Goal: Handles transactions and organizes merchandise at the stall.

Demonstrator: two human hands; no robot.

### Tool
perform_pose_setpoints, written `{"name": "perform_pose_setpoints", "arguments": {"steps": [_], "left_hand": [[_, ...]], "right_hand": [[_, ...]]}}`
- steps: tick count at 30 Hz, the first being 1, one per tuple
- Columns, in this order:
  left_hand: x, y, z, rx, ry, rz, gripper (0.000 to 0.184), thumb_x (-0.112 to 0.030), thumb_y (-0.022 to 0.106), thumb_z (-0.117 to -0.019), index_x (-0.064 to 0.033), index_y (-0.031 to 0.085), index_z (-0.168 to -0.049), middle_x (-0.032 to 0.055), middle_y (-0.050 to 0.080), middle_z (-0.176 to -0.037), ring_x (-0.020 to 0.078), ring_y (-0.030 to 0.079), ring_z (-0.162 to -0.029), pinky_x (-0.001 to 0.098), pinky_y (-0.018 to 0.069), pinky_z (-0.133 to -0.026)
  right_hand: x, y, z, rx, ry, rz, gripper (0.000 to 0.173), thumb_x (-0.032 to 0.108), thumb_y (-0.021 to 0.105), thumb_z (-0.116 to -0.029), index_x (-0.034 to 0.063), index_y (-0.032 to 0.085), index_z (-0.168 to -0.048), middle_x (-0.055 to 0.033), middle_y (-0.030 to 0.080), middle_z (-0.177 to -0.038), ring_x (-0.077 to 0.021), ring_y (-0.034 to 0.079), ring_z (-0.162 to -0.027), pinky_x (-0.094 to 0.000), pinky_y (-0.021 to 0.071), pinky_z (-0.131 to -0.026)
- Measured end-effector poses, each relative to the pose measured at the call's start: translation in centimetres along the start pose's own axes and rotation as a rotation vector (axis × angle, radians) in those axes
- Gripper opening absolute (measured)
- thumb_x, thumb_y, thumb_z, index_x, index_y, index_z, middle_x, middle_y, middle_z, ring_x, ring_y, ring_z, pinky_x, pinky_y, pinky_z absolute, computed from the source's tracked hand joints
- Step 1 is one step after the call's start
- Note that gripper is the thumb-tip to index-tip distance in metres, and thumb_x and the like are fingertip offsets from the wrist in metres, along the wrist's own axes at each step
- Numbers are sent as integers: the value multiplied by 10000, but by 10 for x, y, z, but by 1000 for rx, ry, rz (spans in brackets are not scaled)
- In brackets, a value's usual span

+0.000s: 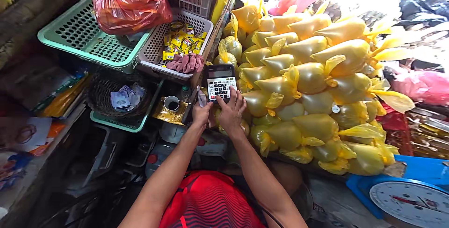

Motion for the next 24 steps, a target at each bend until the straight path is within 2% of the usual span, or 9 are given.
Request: {"name": "perform_pose_setpoints", "arguments": {"steps": [3, 6, 10, 13, 16, 18, 19, 21, 24], "left_hand": [[1, 0, -2, 5, -6, 35, 443, -262, 789, -903, -50, 625, -1255, 148, 704, -1069, 252, 689, -944, 460, 581, -841], [0, 1, -1, 1, -18, 38, 452, -256, 791, -901, -47, 624, -1265, 163, 690, -1085, 265, 675, -950, 471, 572, -836], [-3, 0, -1, 13, -42, 60, 447, -249, 782, -905, -47, 617, -1268, 160, 682, -1028, 245, 665, -864, 437, 571, -762], [-7, -10, 10, 50, -37, 115, 406, -299, 668, -993, -68, 601, -1320, 135, 702, -1042, 219, 680, -854, 398, 578, -735], [-9, -25, 30, 17, 63, 158, 352, -304, 509, -1083, -61, 605, -1319, 113, 747, -1093, 210, 726, -953, 403, 606, -831], [-10, -33, 47, 13, 94, 179, 356, -311, 524, -1079, -53, 625, -1302, 110, 738, -1111, 205, 713, -1021, 414, 596, -906], [-11, -36, 55, 35, 88, 199, 350, -318, 557, -1065, -57, 639, -1283, 107, 735, -1106, 203, 708, -1026, 412, 591, -916], [-16, -40, 64, 109, 42, 258, 361, -346, 609, -1036, -60, 659, -1250, 110, 744, -1073, 211, 720, -982, 407, 606, -877], [-21, -50, 72, 209, -5, 299, 398, -376, 655, -1004, -77, 648, -1266, 119, 743, -1064, 228, 728, -948, 420, 619, -846]], "right_hand": [[-5, -6, -4, -117, 72, -20, 552, 126, 640, -838, 344, 634, -1345, -109, 311, -1655, -387, 247, -1530, -685, 275, -1142], [-15, -4, -4, -88, 164, 14, 575, 85, 661, -829, 259, 612, -1374, -123, 285, -1663, -404, 285, -1506, -683, 339, -1091], [-18, 5, 16, -139, 152, 12, 518, 106, 607, -860, 314, 638, -1334, -97, 359, -1623, -381, 334, -1482, -671, 348, -1081], [-10, 0, 42, -160, 89, -106, 439, 154, 536, -875, 303, 697, -1255, -86, 445, -1567, -361, 417, -1421, -632, 384, -1065], [2, -6, 57, -40, 58, -467, 358, 206, 540, -950, 152, 707, -1262, -72, 641, -1328, -240, 615, -1193, -458, 542, -959], [12, -10, 61, 128, 134, -794, 414, 323, 570, -1018, 78, 617, -1349, -71, 698, -1203, -162, 680, -1070, -368, 596, -885], [18, -13, 62, 189, 191, -937, 448, 349, 620, -1005, 64, 599, -1350, -73, 716, -1146, -150, 701, -1021, -357, 611, -858], [26, -17, 59, 264, 303, -1194, 380, 264, 712, -967, 35, 630, -1260, -94, 746, -1032, -168, 730, -938, -378, 631, -850], [34, -16, 57, 273, 445, -1434, 184, 128, 694, -975, -22, 693, -1081, -143, 730, -883, -216, 714, -812, -411, 614, -788]]}}
Point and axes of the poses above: each hand's wrist, its own z-axis away from the middle knuckle, its own y-axis out of the palm, x = y × z, the point moved 1 cm from there along -z, towards the middle knuckle
